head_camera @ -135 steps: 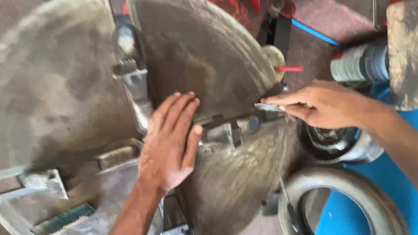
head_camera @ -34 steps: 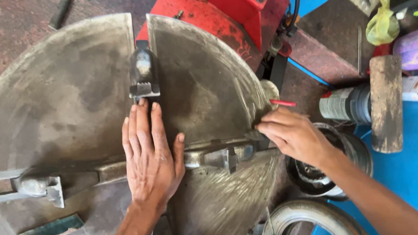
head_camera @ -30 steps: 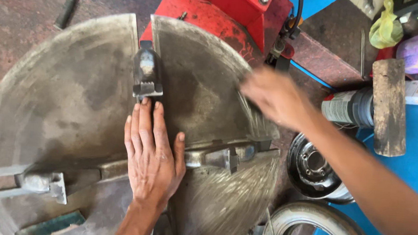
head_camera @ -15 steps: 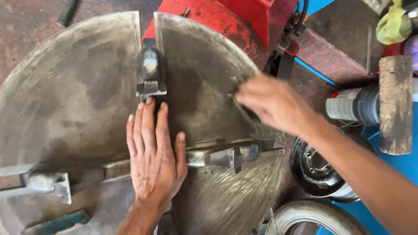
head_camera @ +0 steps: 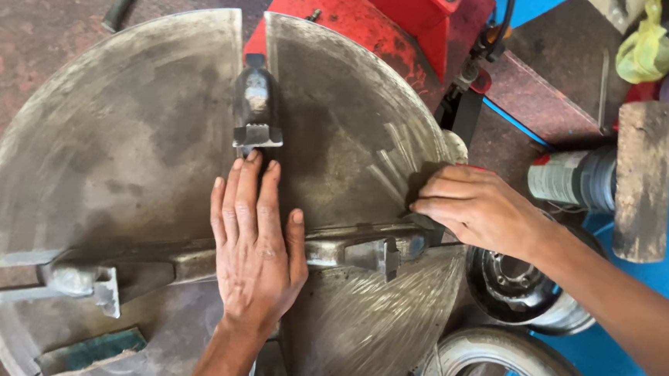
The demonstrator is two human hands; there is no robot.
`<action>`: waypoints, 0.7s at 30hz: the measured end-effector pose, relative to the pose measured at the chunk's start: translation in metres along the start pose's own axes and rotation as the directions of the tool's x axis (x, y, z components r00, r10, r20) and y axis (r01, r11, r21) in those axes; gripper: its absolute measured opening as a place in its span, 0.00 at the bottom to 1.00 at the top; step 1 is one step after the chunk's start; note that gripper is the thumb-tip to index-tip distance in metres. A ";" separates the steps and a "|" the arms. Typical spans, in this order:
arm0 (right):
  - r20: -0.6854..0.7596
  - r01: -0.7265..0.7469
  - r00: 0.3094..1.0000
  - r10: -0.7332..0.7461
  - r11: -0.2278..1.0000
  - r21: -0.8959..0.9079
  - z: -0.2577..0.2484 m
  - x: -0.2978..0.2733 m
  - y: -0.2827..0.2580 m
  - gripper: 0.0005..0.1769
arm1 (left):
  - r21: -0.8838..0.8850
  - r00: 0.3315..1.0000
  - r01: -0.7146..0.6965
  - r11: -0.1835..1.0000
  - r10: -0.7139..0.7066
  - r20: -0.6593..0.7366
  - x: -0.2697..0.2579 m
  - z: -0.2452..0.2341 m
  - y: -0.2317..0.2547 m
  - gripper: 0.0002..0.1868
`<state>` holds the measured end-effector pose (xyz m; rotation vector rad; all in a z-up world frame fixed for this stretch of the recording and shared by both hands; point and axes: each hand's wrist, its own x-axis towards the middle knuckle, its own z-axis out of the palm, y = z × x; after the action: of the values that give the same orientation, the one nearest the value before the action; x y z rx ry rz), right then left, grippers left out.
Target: The person scrubs the surface of a large, circular metal machine part using a yellow-handled brush. The part is clamped in a red industrial machine. The person holds the part with one hand while scrubbing with the other, moving the brush in circular and back-and-forth motions to clean the surface.
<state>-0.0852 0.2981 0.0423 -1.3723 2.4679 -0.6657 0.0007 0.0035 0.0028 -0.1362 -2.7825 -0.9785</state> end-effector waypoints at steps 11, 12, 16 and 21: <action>0.187 0.052 0.981 -0.051 0.999 0.004 0.005 0.006 0.012 0.18 | -0.030 1.000 0.009 1.000 -0.009 -0.015 -0.001 -0.002 -0.002 0.27; 0.139 0.051 0.989 -0.052 0.999 0.016 0.002 0.008 0.010 0.18 | -0.036 1.000 0.015 0.999 -0.015 -0.020 -0.001 -0.002 -0.001 0.27; 0.202 0.136 0.968 -0.151 0.987 0.089 0.026 0.052 0.003 0.22 | -0.048 1.000 0.009 0.999 -0.010 -0.028 0.001 -0.006 0.000 0.28; 0.198 0.152 0.967 -0.161 0.987 0.061 0.003 0.029 0.009 0.20 | -0.070 0.999 0.024 0.997 -0.027 -0.046 -0.003 -0.004 -0.003 0.27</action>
<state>-0.1060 0.2766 0.0354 -1.5467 2.1908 -0.5787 0.0042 -0.0015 0.0031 -0.0864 -2.7151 -1.0712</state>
